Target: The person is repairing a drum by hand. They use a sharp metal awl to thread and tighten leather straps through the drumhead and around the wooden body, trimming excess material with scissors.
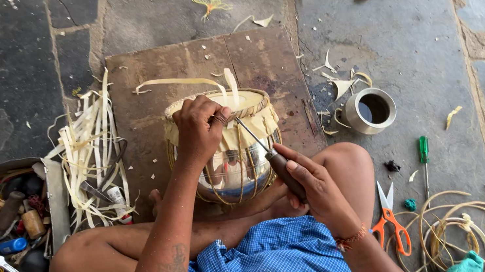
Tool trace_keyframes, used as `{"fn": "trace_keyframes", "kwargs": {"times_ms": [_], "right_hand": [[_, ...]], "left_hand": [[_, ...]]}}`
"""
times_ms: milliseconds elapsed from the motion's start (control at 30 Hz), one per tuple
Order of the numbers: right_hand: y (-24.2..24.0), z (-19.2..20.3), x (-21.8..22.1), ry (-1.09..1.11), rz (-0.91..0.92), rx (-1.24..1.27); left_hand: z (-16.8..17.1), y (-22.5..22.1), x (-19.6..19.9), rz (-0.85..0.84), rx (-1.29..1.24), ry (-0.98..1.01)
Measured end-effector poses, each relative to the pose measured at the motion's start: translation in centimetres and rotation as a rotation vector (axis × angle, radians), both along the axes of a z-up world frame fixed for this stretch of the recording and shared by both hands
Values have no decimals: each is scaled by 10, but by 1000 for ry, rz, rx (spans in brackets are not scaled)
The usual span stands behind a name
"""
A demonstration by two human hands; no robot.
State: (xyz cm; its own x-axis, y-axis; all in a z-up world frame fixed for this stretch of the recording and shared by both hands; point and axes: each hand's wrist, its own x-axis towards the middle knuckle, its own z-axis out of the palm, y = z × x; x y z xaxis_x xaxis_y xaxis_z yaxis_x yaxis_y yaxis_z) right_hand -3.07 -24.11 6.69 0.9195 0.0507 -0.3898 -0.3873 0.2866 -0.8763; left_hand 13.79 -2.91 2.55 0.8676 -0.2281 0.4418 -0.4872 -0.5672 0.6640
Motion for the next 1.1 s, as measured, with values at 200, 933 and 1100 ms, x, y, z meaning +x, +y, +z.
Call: {"fn": "trace_keyframes", "kwargs": {"times_ms": [200, 933, 1100], "right_hand": [[16, -29, 10, 12, -97, 354], [31, -26, -24, -494, 22, -881], [23, -28, 26, 129, 86, 343]], "left_hand": [[0, -4, 1, -18, 25, -41], [11, 18, -68, -80, -52, -84], [9, 7, -82, -138, 14, -264]]}}
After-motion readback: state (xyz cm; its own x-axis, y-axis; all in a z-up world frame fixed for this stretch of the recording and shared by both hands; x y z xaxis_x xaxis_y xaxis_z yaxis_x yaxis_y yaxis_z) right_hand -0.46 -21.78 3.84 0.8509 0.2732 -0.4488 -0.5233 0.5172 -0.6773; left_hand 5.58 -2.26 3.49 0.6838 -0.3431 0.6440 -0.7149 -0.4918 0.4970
